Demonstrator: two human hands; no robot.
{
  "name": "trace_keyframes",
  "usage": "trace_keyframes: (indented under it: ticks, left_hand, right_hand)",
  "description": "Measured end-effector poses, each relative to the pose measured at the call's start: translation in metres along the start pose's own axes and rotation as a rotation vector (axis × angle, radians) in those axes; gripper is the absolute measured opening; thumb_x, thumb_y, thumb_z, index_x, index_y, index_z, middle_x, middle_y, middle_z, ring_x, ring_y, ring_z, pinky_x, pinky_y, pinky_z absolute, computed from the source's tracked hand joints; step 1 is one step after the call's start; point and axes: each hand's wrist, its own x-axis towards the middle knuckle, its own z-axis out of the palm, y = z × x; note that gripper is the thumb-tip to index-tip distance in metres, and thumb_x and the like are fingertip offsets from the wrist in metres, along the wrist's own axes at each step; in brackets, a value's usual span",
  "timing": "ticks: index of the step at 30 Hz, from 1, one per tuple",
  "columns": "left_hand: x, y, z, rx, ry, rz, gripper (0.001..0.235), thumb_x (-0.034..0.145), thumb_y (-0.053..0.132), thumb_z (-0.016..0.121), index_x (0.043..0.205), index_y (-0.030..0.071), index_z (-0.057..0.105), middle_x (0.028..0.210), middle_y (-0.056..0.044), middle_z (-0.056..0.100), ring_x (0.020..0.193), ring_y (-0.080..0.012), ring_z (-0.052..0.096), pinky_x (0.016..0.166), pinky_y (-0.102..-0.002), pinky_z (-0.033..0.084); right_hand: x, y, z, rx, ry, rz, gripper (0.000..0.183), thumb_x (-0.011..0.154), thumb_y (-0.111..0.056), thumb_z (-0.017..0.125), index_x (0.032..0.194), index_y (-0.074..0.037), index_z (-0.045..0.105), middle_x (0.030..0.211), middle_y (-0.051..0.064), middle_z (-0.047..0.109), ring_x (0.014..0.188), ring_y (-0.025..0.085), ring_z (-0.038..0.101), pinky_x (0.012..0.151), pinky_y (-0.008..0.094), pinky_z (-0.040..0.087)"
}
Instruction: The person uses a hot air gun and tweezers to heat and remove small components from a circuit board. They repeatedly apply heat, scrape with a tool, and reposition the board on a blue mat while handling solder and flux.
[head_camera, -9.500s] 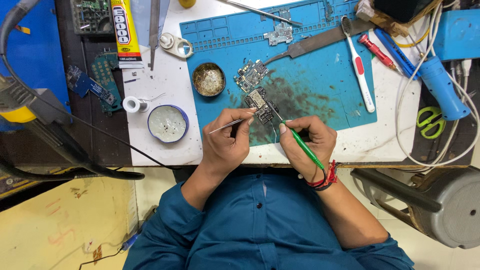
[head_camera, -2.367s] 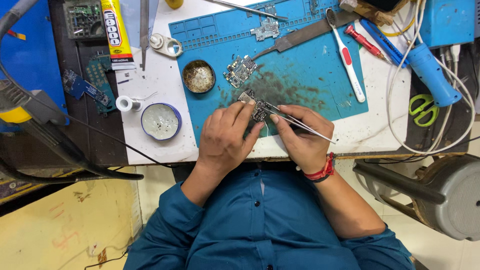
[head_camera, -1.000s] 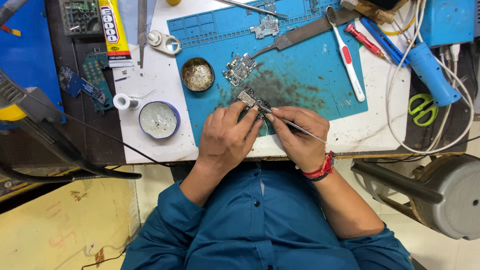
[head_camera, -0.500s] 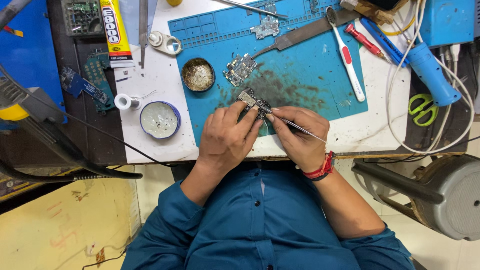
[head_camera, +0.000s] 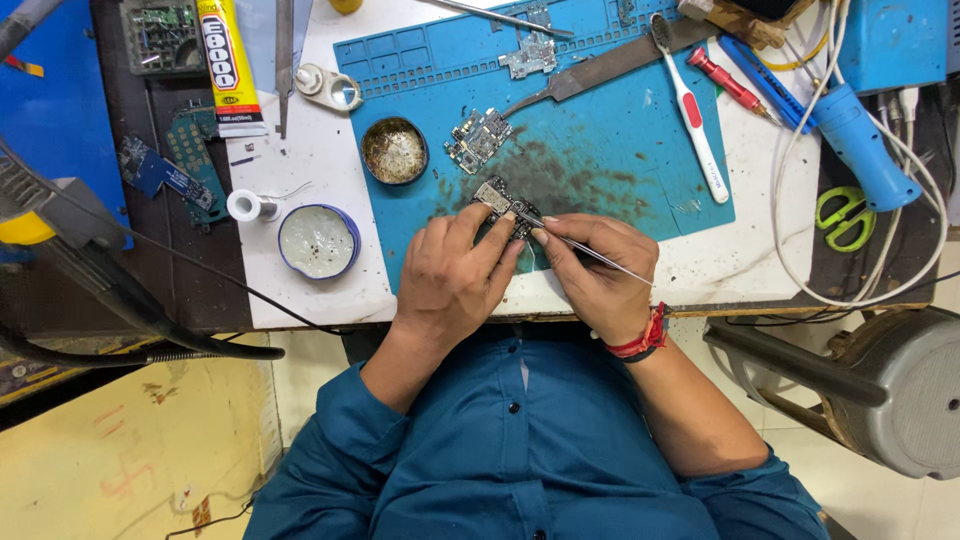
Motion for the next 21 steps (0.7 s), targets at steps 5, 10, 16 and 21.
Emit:
trace_keyframes:
  ticks: [5, 10, 16, 21]
  left_hand:
    - [0.0000, 0.0001, 0.0009, 0.012, 0.014, 0.008, 0.029, 0.096, 0.028, 0.075, 0.118, 0.009, 0.075, 0.117, -0.008, 0.066, 0.089, -0.0231, 0.059, 0.077, -0.038, 0.049]
    - [-0.0003, 0.0001, 0.0007, 0.008, 0.010, 0.004, 0.029, 0.096, 0.028, 0.076, 0.118, 0.009, 0.075, 0.117, -0.008, 0.066, 0.088, -0.0230, 0.059, 0.076, -0.037, 0.049]
    - [0.0001, 0.0002, -0.0004, 0.000, 0.002, -0.001, 0.029, 0.096, 0.028, 0.075, 0.118, 0.009, 0.074, 0.117, -0.008, 0.065, 0.090, -0.0234, 0.060, 0.078, -0.038, 0.049]
    - [0.0009, 0.0006, 0.0004, -0.002, 0.010, 0.001, 0.029, 0.096, 0.028, 0.075, 0.119, 0.009, 0.074, 0.118, -0.007, 0.065, 0.090, -0.0232, 0.060, 0.078, -0.038, 0.048]
  right_hand:
    - [0.0001, -0.0010, 0.0002, 0.015, 0.003, 0.023, 0.013, 0.093, 0.000, 0.079, 0.105, 0.002, 0.075, 0.100, 0.014, 0.077, 0.089, 0.020, 0.077, 0.079, 0.028, 0.059]
    - [-0.0006, -0.0009, 0.0002, 0.001, 0.008, 0.005, 0.014, 0.092, 0.000, 0.080, 0.105, 0.002, 0.075, 0.100, 0.014, 0.077, 0.090, 0.021, 0.077, 0.080, 0.029, 0.059]
    - [-0.0014, -0.0003, 0.0006, 0.032, 0.005, 0.028, 0.014, 0.093, 0.001, 0.079, 0.106, 0.003, 0.075, 0.101, 0.014, 0.077, 0.090, 0.020, 0.076, 0.079, 0.028, 0.060]
    - [-0.0011, -0.0010, 0.0001, 0.014, 0.005, 0.036, 0.014, 0.092, 0.001, 0.079, 0.106, 0.003, 0.075, 0.100, 0.014, 0.077, 0.089, 0.020, 0.076, 0.079, 0.028, 0.059]
